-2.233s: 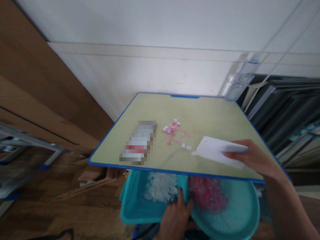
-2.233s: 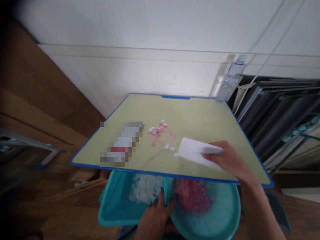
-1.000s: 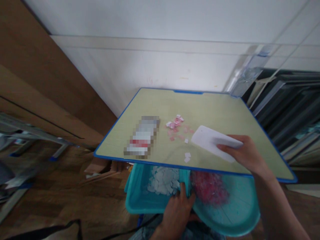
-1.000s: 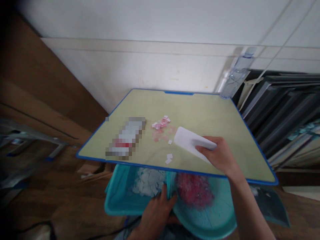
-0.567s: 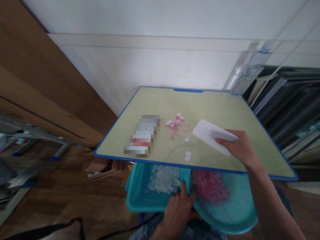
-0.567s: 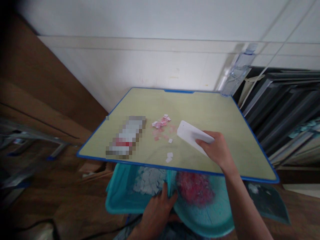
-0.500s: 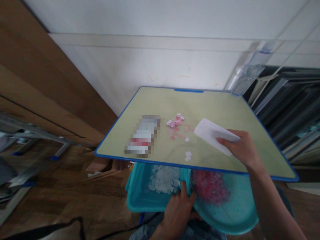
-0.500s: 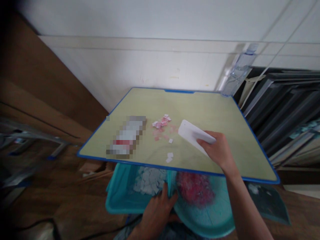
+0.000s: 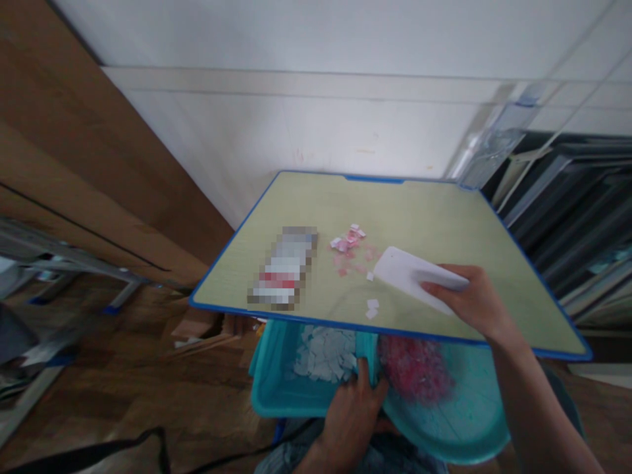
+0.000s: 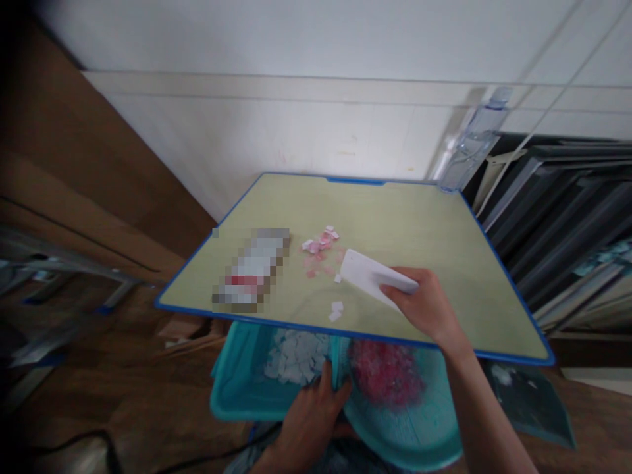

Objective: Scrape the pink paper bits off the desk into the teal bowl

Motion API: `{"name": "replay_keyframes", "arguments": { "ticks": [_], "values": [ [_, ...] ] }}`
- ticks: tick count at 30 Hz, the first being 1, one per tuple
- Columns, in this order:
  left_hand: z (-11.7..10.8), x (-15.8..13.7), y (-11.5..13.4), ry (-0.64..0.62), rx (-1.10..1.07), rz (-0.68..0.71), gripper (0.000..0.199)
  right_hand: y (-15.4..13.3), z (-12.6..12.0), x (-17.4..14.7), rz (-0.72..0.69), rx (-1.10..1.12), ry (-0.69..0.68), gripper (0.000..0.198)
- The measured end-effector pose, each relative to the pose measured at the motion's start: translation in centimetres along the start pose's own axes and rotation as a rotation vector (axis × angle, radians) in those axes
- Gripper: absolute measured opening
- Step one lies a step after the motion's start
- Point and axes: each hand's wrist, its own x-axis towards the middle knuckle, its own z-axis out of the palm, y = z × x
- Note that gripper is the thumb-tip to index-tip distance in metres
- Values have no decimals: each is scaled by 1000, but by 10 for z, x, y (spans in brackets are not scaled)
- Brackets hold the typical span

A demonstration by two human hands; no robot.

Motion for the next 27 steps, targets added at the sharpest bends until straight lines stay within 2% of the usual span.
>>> {"name": "replay_keyframes", "arguments": {
  "ticks": [7,15,21,27],
  "values": [
    [0,-2,0,33,7,8,66,4,0,2,-13,-19,-32,24],
    [-4,-2,3,-16,-10,-28,67,5,-1,1,-22,-43,-2,23],
    [-1,-2,1,30,8,-1,64,4,-5,3,-4,-73,52,24],
    [2,-2,0,63,10,13,68,6,-6,3,-12,-90,27,23]
  ]
}}
